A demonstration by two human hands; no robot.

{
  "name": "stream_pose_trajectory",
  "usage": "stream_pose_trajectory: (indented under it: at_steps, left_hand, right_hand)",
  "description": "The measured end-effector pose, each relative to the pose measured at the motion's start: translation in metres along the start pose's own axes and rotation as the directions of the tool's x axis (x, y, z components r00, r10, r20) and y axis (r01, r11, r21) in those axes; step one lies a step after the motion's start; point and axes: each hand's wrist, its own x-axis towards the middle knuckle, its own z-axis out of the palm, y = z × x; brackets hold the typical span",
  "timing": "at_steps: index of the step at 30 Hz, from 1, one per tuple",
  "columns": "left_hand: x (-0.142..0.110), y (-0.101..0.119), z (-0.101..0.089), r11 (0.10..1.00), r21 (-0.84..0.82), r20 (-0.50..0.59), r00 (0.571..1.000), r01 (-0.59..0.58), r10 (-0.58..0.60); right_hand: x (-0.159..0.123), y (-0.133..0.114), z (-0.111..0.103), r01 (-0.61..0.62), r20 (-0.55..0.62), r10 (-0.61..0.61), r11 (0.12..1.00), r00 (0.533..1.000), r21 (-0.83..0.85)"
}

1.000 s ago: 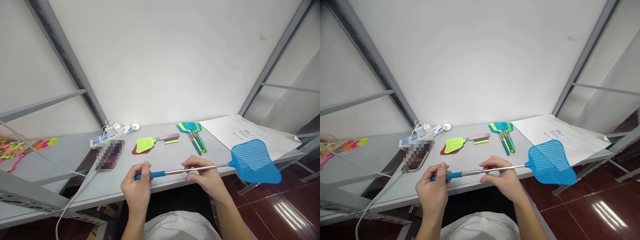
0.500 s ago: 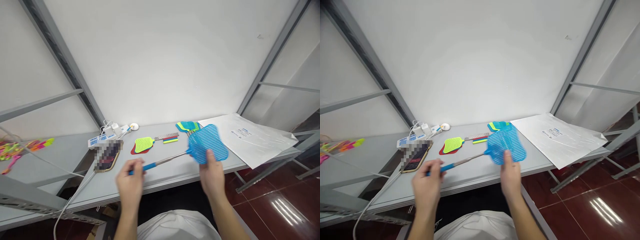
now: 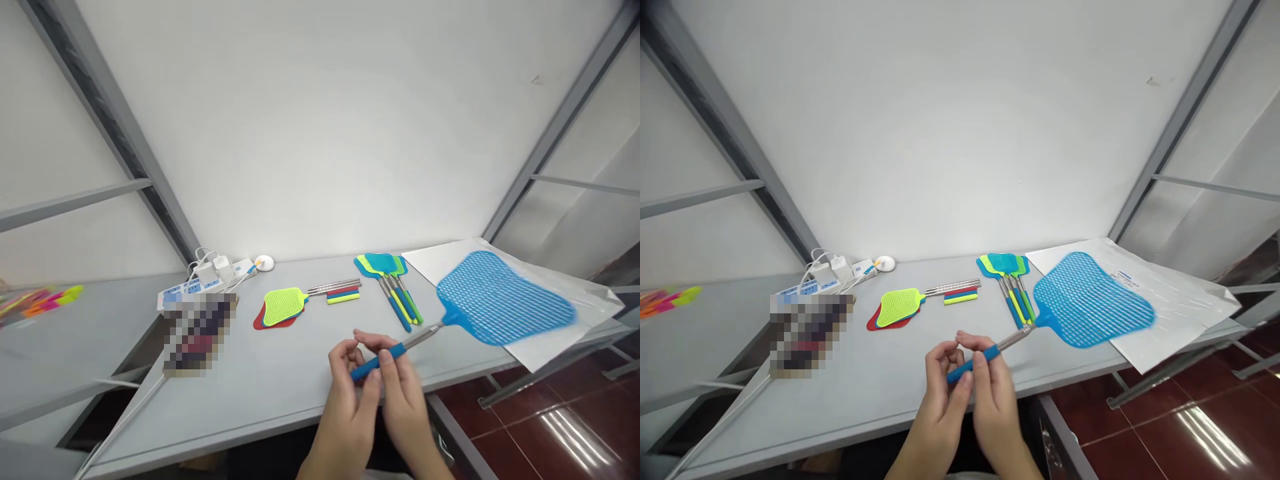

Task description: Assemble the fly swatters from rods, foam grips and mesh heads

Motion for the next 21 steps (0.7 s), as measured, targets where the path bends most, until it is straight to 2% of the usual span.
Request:
stream_pose_trajectory:
  at_steps: [3, 4, 6, 8, 10, 13, 16, 21]
  left_hand:
    - [0.023, -0.008, -0.011, 0.973, 0.228, -0.058, 0.997, -0.042, 0.057]
    - [0.034, -0.01, -0.019, 0.952, 0.303, -0.051, 0.996, -0.05, 0.068]
    - [0.055, -0.013, -0.038, 0.895, 0.441, 0.016, 0.997, -0.074, 0.075]
    - [0.073, -0.017, -0.054, 0.829, 0.549, 0.081, 0.994, -0.11, 0.079]
    - [0.083, -0.023, -0.061, 0.781, 0.609, 0.074, 0.99, -0.139, 0.119]
    - [0.086, -0.036, -0.061, 0.758, 0.635, -0.017, 0.978, -0.15, 0.208]
    - [0.084, -0.049, -0.058, 0.731, 0.659, -0.049, 0.96, -0.177, 0.277]
    - [0.086, -0.058, -0.059, 0.665, 0.705, -0.015, 0.932, -0.247, 0.363]
  right_hand:
    - [0.03, 0.008, -0.035, -0.022, -0.183, -0.022, 0.972, 0.983, -0.235]
    - [0.044, 0.008, -0.05, -0.066, -0.242, -0.026, 0.929, 0.97, -0.365]
    - [0.075, 0.008, -0.077, -0.205, -0.364, -0.059, 0.736, 0.93, -0.645]
    - [0.103, 0.009, -0.096, -0.283, -0.37, -0.064, 0.53, 0.927, -0.799]
    - [0.128, 0.012, -0.103, -0.323, -0.356, -0.019, 0.376, 0.934, -0.868]
    - [0.152, 0.02, -0.101, -0.36, -0.347, 0.097, 0.225, 0.933, -0.905]
    - [0.164, 0.028, -0.095, -0.366, -0.345, 0.149, 0.147, 0.927, -0.919]
    - [0.166, 0.039, -0.088, -0.268, -0.25, 0.117, 0.186, 0.961, -0.945]
